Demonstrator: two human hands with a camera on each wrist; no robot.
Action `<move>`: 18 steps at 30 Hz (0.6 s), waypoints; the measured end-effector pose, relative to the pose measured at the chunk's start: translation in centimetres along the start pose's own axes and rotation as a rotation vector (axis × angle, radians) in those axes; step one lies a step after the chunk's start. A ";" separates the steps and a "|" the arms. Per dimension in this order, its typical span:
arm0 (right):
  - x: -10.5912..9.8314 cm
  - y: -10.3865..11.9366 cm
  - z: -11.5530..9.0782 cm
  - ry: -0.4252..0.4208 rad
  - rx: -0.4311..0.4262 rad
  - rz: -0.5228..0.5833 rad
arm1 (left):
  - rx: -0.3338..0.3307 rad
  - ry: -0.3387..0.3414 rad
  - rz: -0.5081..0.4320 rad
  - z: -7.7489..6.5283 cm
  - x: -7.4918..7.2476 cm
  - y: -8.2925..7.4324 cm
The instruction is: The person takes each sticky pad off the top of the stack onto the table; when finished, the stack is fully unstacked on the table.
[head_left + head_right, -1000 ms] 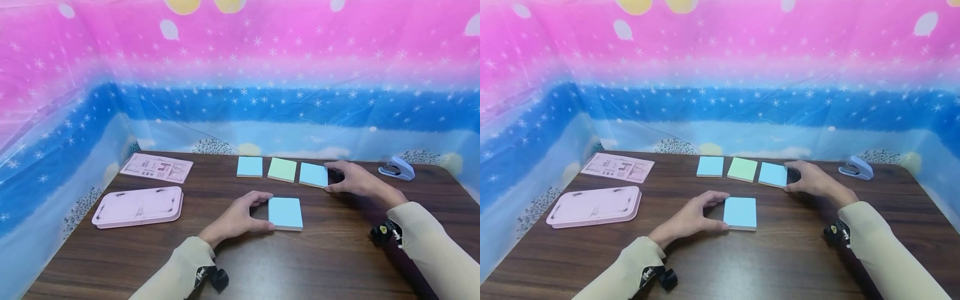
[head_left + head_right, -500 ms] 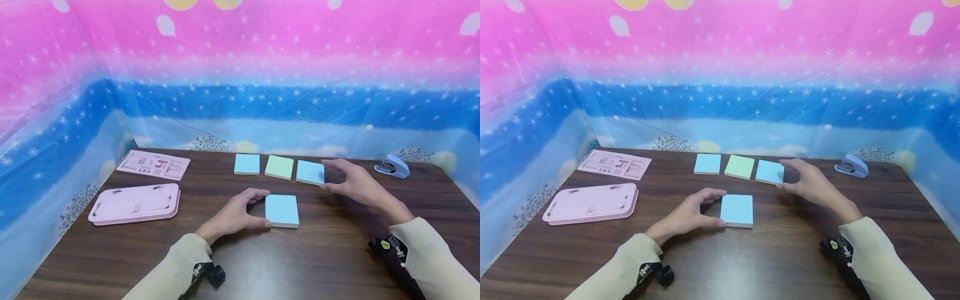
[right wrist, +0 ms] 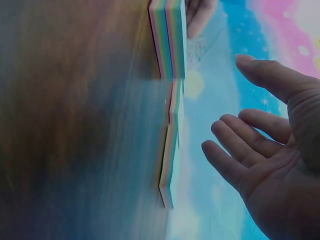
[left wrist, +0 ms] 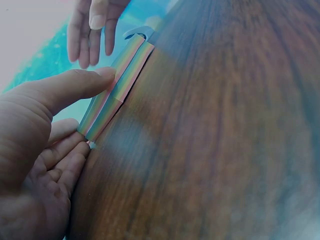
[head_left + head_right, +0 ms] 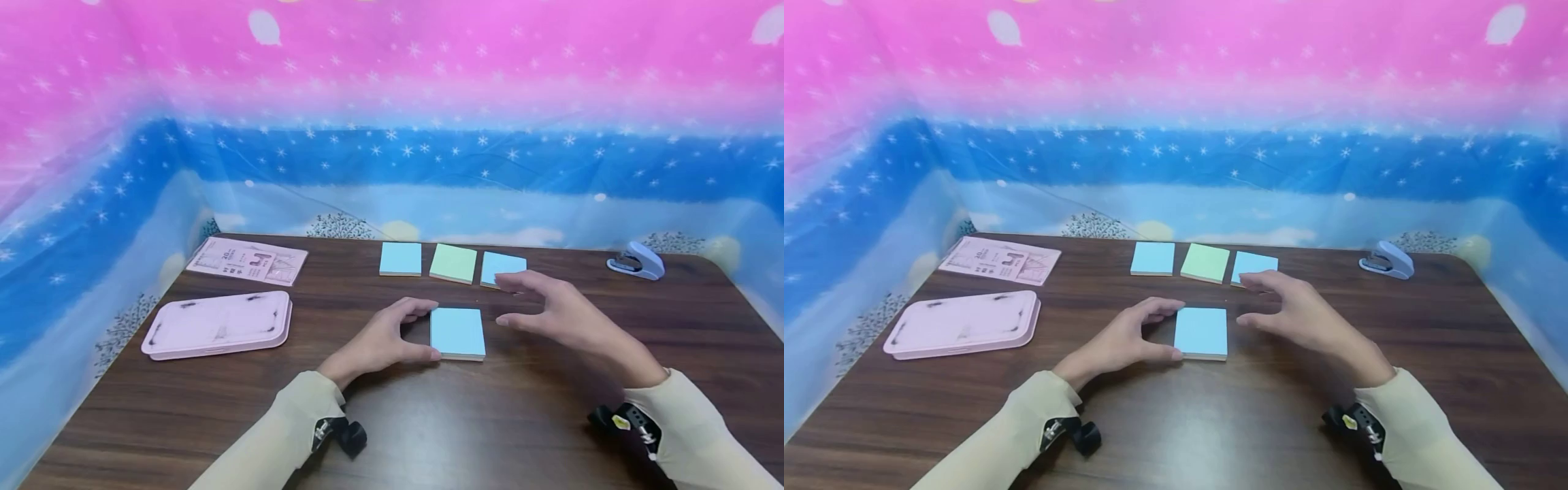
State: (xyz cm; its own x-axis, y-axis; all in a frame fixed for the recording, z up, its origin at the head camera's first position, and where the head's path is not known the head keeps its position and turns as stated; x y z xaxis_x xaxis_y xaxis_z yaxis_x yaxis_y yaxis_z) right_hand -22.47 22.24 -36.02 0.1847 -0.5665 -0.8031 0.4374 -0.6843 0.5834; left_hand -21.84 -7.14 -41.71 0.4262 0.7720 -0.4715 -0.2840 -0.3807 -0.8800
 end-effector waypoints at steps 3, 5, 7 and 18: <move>0.8 0.4 0.1 0.017 -0.023 -0.001 | -0.005 -0.001 0.001 0.0 -0.1 0.0; 1.3 0.6 0.1 0.028 -0.031 0.002 | -0.003 0.000 0.000 0.1 -0.1 0.1; 1.8 0.6 0.1 0.041 -0.032 0.009 | -0.001 0.002 -0.001 0.1 -0.1 0.1; 3.4 0.0 0.0 0.121 -0.027 0.068 | -0.006 0.010 -0.021 0.1 -0.1 -0.1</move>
Point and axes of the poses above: each hand's wrist, its own z-axis towards the middle knuckle, its own x-axis out of the palm, y = z × x, the point moved 3 cm from there along z, towards the middle knuckle, and after that the axes turned 3 degrees about -z, right-handed, at the moved point
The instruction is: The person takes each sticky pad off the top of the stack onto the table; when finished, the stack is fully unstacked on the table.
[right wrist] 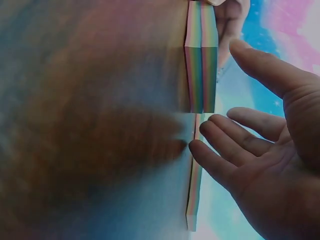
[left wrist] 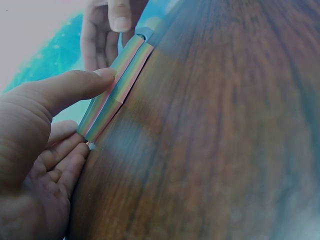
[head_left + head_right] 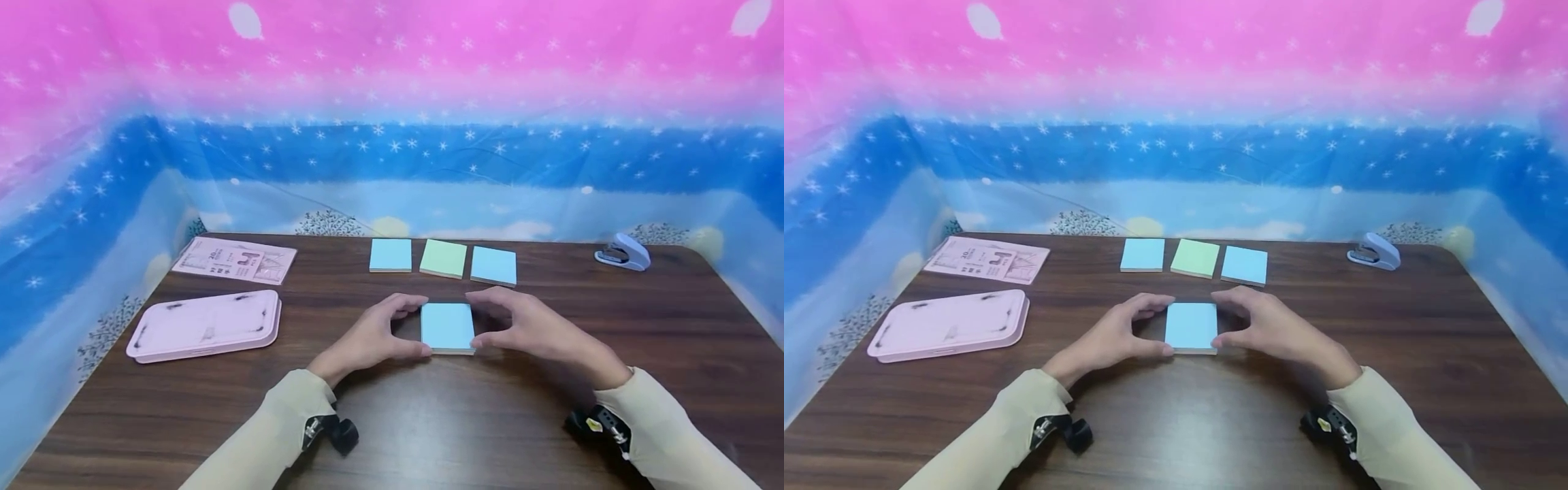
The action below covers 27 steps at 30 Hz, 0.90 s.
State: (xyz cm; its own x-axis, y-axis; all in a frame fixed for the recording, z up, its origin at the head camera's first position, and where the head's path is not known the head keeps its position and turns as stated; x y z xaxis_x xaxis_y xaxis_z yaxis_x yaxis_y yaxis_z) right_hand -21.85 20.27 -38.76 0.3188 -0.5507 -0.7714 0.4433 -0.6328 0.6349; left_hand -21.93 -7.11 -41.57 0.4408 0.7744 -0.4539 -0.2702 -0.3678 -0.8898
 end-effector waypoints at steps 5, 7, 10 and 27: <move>0.4 0.0 0.2 0.054 0.005 0.031 | -0.007 -0.009 0.006 -0.1 -0.1 0.0; 0.4 0.0 0.1 0.059 0.003 0.029 | -0.006 -0.002 0.011 -0.1 -0.1 0.0; 0.5 0.0 0.0 0.057 0.002 0.009 | -0.005 -0.001 0.019 0.1 0.0 -0.1; 0.9 -0.3 0.1 0.053 -0.010 -0.076 | -0.015 0.011 0.024 0.2 -0.1 -0.2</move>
Point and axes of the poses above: each hand's wrist, its own z-axis towards the middle knuckle, its own x-axis out of the palm, y = z × x, the point moved 3 cm from there along z, towards the middle knuckle, and after that the axes turned 3 degrees about -z, right-handed, at the moved point
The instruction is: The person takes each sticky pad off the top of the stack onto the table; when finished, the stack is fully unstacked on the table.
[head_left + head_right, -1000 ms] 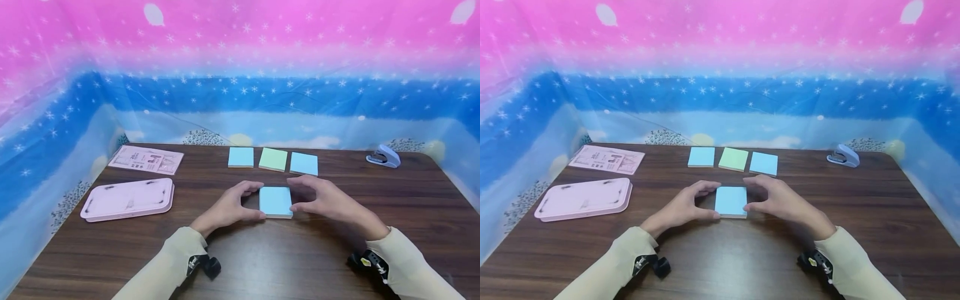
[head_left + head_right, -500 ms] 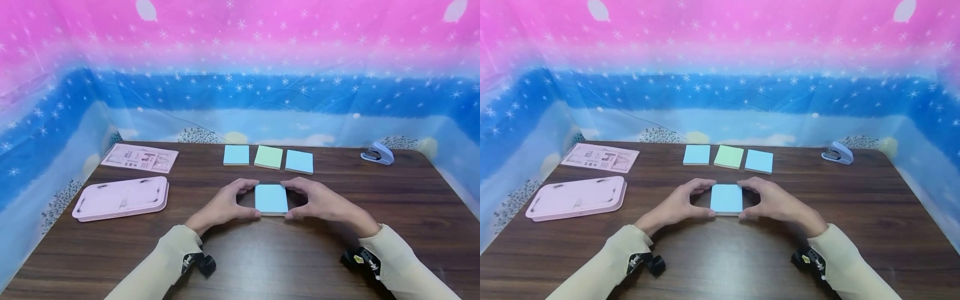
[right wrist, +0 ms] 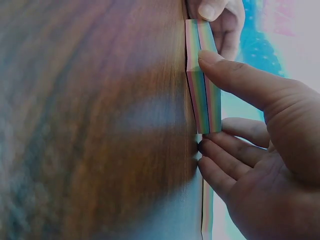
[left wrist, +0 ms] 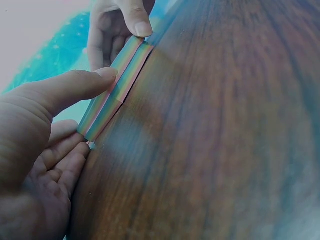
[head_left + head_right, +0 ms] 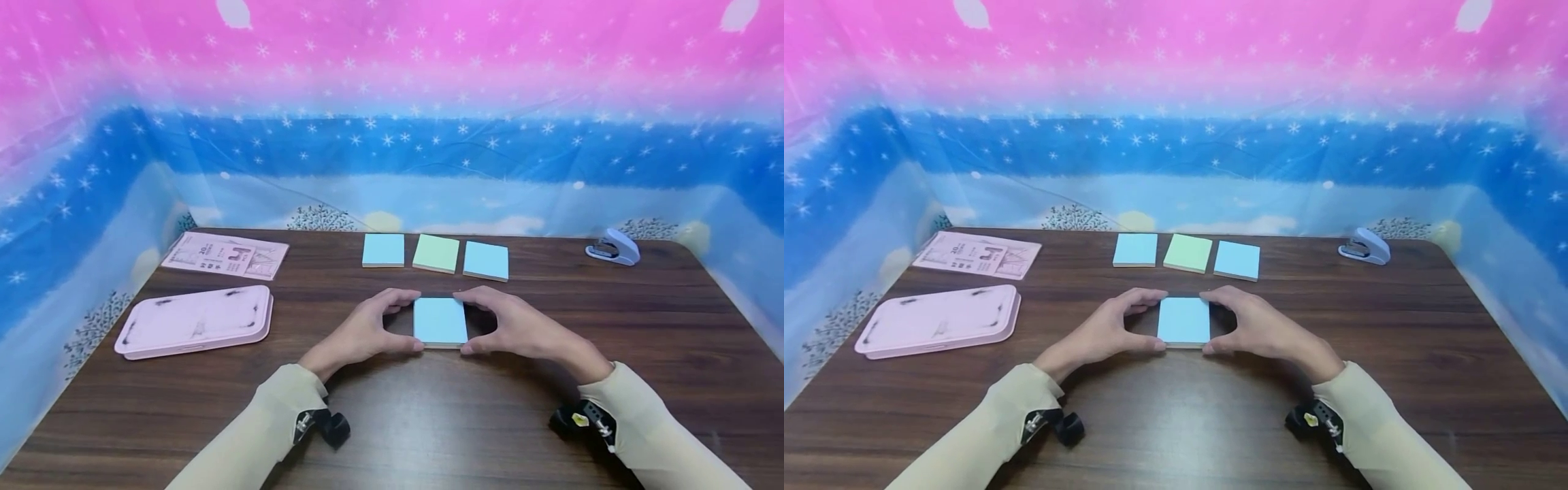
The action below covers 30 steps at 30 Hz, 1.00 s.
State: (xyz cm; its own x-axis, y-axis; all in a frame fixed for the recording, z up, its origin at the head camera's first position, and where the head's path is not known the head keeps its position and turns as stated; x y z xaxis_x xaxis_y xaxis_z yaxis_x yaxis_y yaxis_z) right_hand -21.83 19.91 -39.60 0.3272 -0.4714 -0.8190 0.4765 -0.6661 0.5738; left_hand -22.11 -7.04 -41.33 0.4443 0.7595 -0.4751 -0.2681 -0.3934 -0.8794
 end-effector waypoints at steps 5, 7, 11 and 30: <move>-0.1 -0.1 -0.3 -0.003 -0.001 -0.015 | 0.005 0.008 0.000 0.1 0.4 -0.1; -0.1 -0.2 -0.4 -0.008 -0.002 -0.018 | 0.005 0.008 -0.001 0.2 0.5 -0.1; -0.2 -0.3 -0.4 -0.016 -0.003 -0.016 | 0.008 0.009 0.007 0.3 0.6 -0.1; -0.6 0.1 -0.1 -0.045 -0.021 0.006 | 0.042 -0.022 0.071 0.1 0.2 -0.1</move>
Point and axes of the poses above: each hand's wrist, its own z-axis towards the middle knuckle, its own x-axis out of the palm, y = z × x, the point moved 3 cm from there along z, towards the middle knuckle, and after that the axes turned 3 degrees about -z, right-handed, at the moved point
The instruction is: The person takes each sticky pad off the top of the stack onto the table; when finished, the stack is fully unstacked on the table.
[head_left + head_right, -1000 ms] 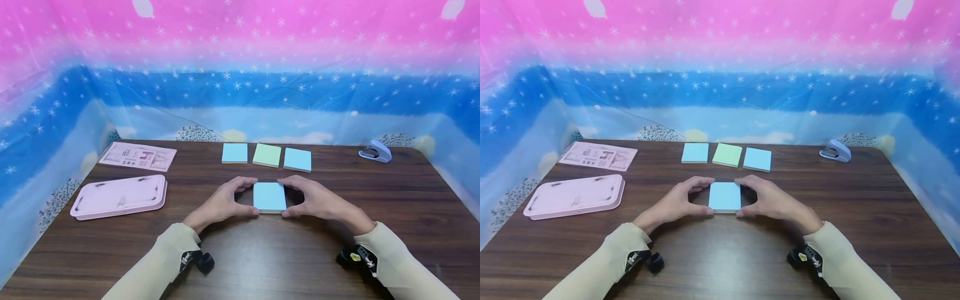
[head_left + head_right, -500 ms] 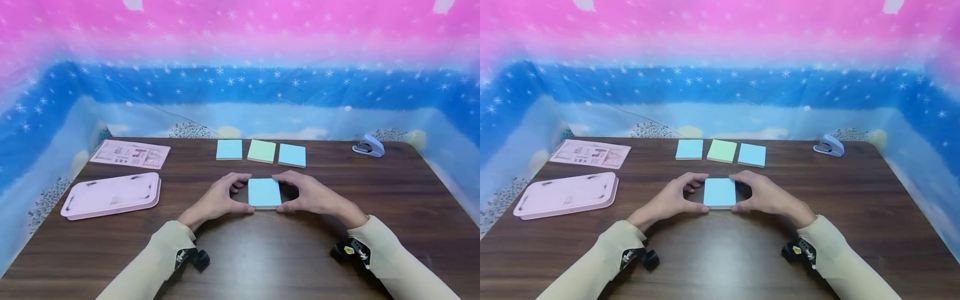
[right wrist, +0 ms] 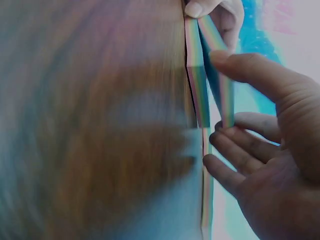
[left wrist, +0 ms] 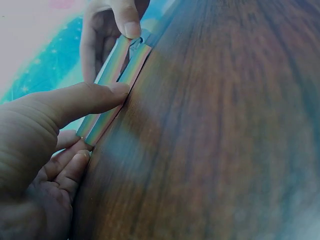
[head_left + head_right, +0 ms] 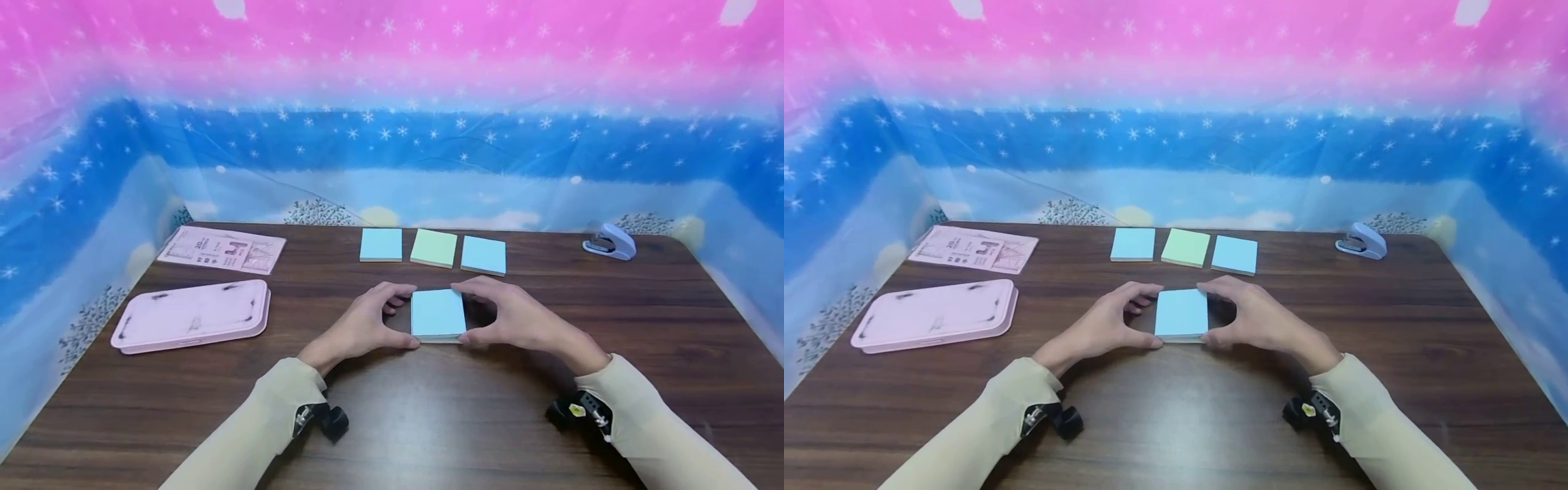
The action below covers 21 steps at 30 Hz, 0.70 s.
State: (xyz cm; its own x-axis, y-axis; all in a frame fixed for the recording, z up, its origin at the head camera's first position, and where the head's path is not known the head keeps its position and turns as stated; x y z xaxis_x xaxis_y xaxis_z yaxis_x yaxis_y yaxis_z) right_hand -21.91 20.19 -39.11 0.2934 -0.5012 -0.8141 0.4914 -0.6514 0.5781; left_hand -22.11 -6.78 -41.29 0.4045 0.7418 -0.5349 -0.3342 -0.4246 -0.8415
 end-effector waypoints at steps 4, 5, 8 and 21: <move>-0.9 0.0 -0.2 -0.020 0.000 -0.019 | 0.014 0.000 -0.005 0.2 -0.1 -0.2; -1.1 0.1 -0.2 -0.023 0.003 -0.023 | 0.020 0.000 -0.004 0.2 -0.1 -0.2; -1.7 0.0 -0.4 -0.028 0.022 -0.038 | 0.024 0.002 0.002 0.2 -0.1 -0.2; -4.9 0.1 -1.6 -0.079 0.138 -0.040 | 0.015 0.001 0.007 0.2 0.0 0.1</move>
State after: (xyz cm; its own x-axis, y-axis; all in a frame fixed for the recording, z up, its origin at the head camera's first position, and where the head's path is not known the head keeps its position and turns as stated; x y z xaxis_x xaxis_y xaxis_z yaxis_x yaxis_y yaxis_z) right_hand -22.00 23.49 -35.15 0.2082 -0.5132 -0.8326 0.3821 -0.7410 0.5522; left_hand -22.28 -6.69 -41.35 0.4033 0.7380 -0.5410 -0.3497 -0.4221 -0.8364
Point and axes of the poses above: each hand's wrist, its own z-axis towards the middle knuckle, its own x-axis out of the palm, y = z × x, the point moved 3 cm from there along z, towards the middle knuckle, and after that the axes turned 3 degrees about -z, right-handed, at the moved point
